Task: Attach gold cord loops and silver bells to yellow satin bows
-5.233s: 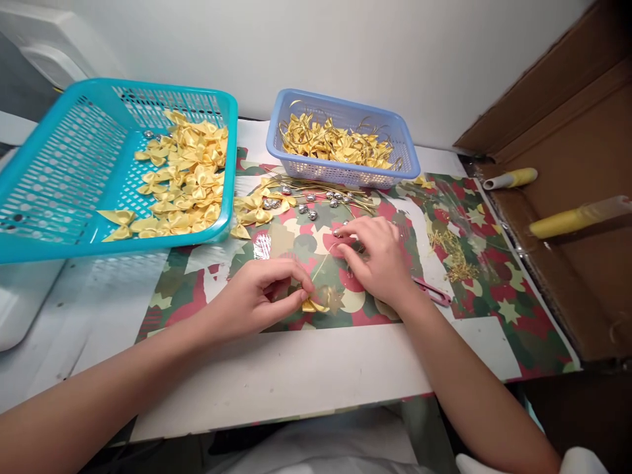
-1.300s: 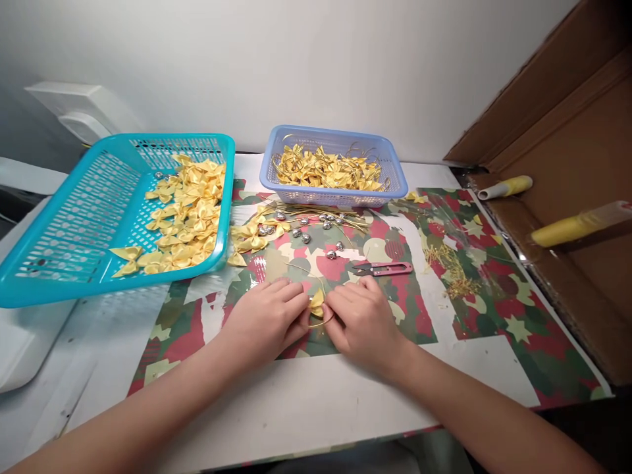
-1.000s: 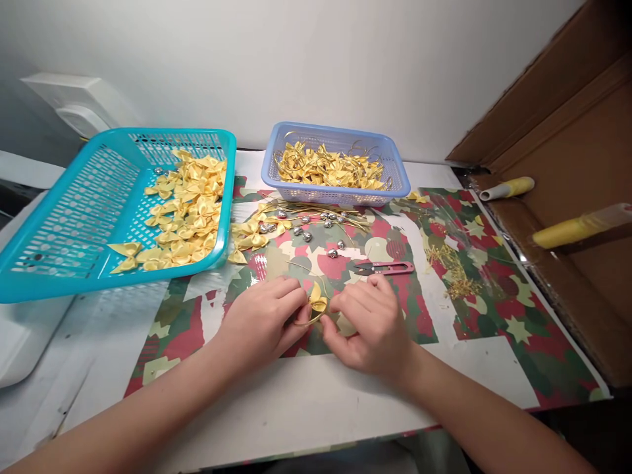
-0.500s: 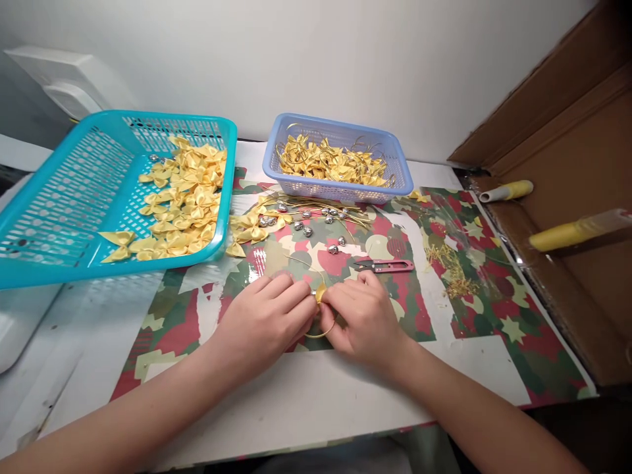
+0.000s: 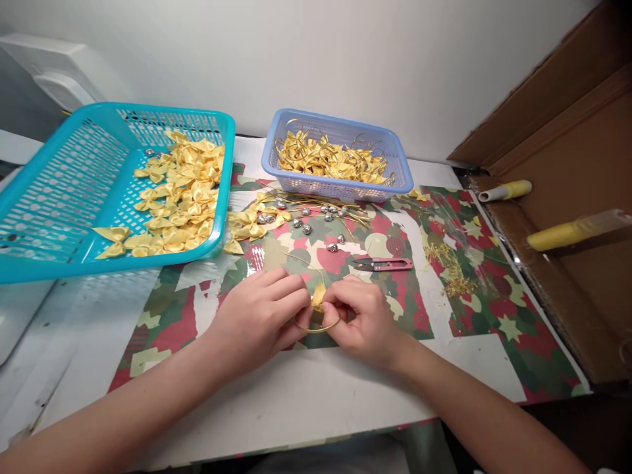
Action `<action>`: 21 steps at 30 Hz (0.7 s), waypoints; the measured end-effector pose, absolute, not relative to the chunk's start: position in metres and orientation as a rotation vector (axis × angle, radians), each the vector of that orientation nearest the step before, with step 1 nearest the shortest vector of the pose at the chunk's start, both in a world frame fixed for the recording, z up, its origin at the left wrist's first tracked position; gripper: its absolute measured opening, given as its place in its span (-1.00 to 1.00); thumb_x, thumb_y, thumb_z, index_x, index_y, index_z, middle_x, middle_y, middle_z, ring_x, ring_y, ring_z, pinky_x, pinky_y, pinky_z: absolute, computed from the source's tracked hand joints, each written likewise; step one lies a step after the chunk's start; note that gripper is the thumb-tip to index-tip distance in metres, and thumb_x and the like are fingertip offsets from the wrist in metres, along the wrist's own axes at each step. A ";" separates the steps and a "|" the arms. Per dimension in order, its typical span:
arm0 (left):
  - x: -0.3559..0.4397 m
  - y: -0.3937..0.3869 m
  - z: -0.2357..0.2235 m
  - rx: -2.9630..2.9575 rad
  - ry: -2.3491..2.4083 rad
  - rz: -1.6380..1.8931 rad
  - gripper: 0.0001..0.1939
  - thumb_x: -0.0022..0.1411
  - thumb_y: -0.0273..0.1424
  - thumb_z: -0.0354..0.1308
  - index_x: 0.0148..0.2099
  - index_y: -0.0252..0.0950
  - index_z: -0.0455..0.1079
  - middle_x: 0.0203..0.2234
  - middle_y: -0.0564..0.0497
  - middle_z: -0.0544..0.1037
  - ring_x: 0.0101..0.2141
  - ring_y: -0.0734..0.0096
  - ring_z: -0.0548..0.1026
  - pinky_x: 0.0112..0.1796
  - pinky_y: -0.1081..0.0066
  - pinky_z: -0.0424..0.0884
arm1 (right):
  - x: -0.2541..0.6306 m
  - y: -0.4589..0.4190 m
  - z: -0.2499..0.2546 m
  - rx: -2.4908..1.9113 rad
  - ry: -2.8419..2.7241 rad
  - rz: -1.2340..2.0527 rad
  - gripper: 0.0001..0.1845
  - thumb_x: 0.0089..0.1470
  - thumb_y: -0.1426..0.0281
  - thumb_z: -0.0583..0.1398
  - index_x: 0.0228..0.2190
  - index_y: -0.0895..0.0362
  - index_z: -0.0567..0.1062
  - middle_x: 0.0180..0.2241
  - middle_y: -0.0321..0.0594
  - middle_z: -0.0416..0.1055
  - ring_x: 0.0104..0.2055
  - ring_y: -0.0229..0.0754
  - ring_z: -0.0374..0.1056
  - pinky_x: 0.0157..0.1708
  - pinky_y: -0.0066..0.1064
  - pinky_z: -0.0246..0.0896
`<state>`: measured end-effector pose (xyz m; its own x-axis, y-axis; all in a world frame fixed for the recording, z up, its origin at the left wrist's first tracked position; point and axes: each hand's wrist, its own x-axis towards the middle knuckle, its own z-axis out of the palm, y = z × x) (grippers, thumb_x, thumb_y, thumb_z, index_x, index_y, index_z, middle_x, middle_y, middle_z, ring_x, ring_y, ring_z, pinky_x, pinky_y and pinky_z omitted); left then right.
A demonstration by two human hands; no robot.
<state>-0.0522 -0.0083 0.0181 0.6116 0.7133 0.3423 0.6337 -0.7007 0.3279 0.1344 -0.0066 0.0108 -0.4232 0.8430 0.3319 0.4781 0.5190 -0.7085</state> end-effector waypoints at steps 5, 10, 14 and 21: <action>-0.058 -0.011 0.028 2.177 1.199 0.682 -0.82 0.13 -0.42 0.06 -0.16 -0.26 0.28 -0.28 -0.04 0.46 -0.35 0.34 0.38 -0.37 0.37 0.33 | 0.137 -0.004 0.012 -1.032 -2.150 0.603 -0.78 0.08 0.47 0.01 -0.59 0.11 0.25 -0.65 -0.40 0.22 -0.59 -0.34 0.06 -0.42 -0.41 -0.03; -0.061 -0.007 0.029 1.531 1.062 0.621 -0.75 0.22 -0.37 -0.03 -0.05 -0.23 0.28 -0.33 -0.01 0.49 -0.35 0.37 0.45 -0.40 0.41 0.42 | 0.148 0.007 0.014 -0.834 -2.407 0.368 -0.80 0.12 0.48 -0.01 -0.52 0.12 0.30 -0.60 -0.37 0.24 -0.53 -0.30 0.07 -0.39 -0.35 -0.13; -0.053 -0.007 0.026 1.239 1.001 0.582 -0.77 0.20 -0.26 0.15 -0.14 -0.23 0.29 -0.50 0.07 0.45 -0.49 0.43 0.44 -0.50 0.44 0.39 | 0.151 0.010 0.017 -0.791 -2.544 0.307 -0.77 0.19 0.44 -0.02 -0.48 0.11 0.32 -0.55 -0.35 0.27 -0.50 -0.26 0.09 -0.35 -0.33 -0.12; -0.046 -0.008 0.022 1.063 1.085 0.779 -0.71 0.06 -0.26 0.30 -0.18 -0.23 0.38 -0.35 -0.03 0.59 -0.36 0.31 0.56 -0.37 0.32 0.54 | 0.149 0.001 0.020 -0.998 -1.963 0.562 -0.91 0.00 0.47 0.09 -0.37 0.07 0.28 -0.49 -0.33 0.25 -0.45 -0.25 0.19 -0.42 -0.39 0.10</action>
